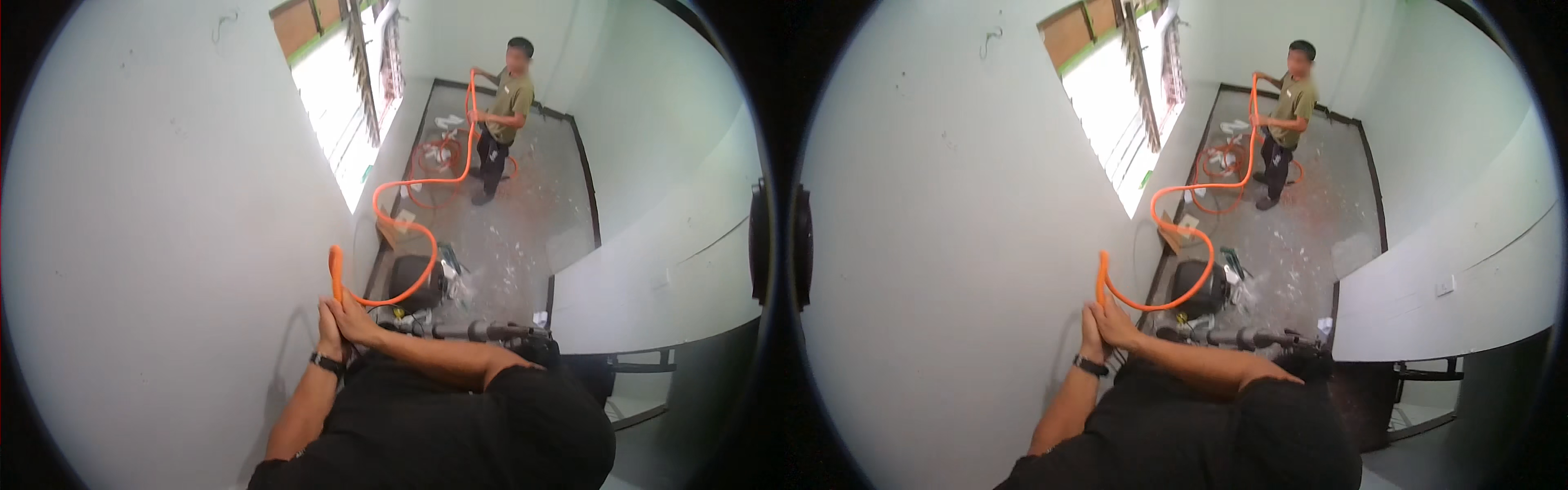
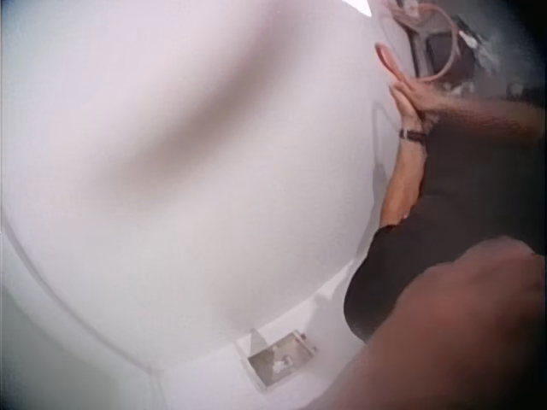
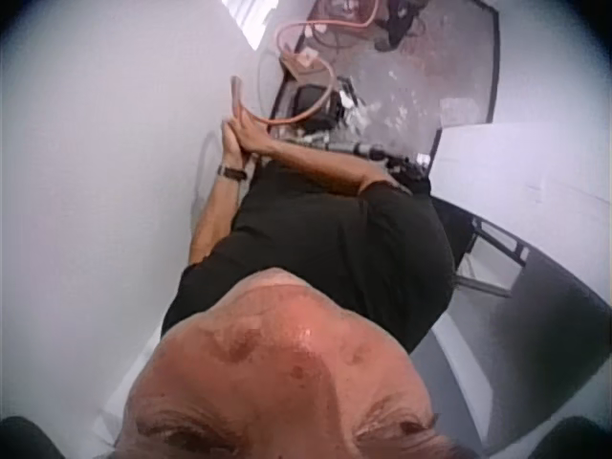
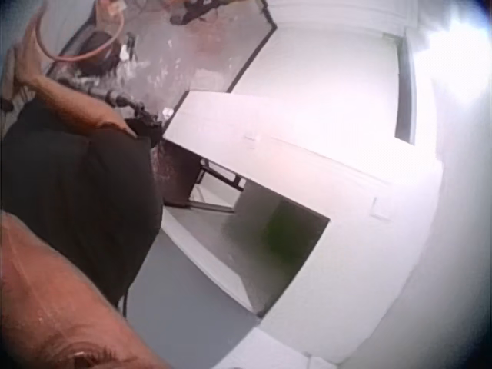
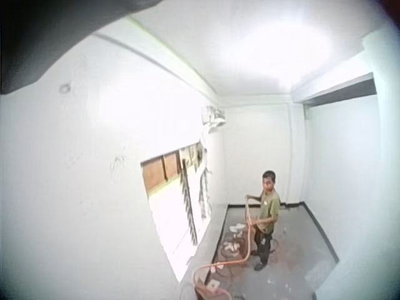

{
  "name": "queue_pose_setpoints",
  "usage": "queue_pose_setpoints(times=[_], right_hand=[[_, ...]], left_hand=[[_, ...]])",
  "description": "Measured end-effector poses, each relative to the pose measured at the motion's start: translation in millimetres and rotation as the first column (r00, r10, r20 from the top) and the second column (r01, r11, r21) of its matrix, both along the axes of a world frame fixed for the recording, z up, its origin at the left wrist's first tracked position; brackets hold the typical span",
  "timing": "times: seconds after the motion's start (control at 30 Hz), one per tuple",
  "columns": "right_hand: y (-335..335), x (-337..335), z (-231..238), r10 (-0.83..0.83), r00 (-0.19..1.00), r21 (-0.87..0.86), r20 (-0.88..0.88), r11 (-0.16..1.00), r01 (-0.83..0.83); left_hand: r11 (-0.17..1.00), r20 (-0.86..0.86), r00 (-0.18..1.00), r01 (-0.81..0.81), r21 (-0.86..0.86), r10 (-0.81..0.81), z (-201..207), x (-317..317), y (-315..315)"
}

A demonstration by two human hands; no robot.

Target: The person cleans out an electrical box with a tool, then takes a length of orange conduit from another person and feeds a black wire through it.

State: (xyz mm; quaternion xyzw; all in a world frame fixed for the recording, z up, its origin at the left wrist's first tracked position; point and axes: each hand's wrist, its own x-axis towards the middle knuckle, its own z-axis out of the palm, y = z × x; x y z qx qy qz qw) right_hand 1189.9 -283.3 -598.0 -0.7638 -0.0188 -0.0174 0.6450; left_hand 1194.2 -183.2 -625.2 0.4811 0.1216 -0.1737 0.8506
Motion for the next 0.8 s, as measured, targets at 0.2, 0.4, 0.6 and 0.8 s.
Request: queue_pose_setpoints(times=[0.2,0.4,0.6,0.8], right_hand=[[-1,8,30,-0.071,0.974,0.275,-0.216,0.952,0.130],[-15,58,10,-0.054,0.942,0.655,-0.333,0.705,0.272],[-69,103,104,0.301,0.867,0.897,-0.398,0.326,0.299],[-110,139,130,0.250,0.943,0.966,-0.218,0.191,0.173]], left_hand=[[0.984,-0.094,0.986,-0.146,-0.103,0.137,27,-3,-18],[0.975,-0.134,0.988,-0.106,-0.194,0.081,49,-8,-29],[0.573,-0.001,0.826,0.391,0.720,-0.564,-22,-6,26],[0.728,0.108,0.754,0.571,0.380,-0.648,55,-5,20]])
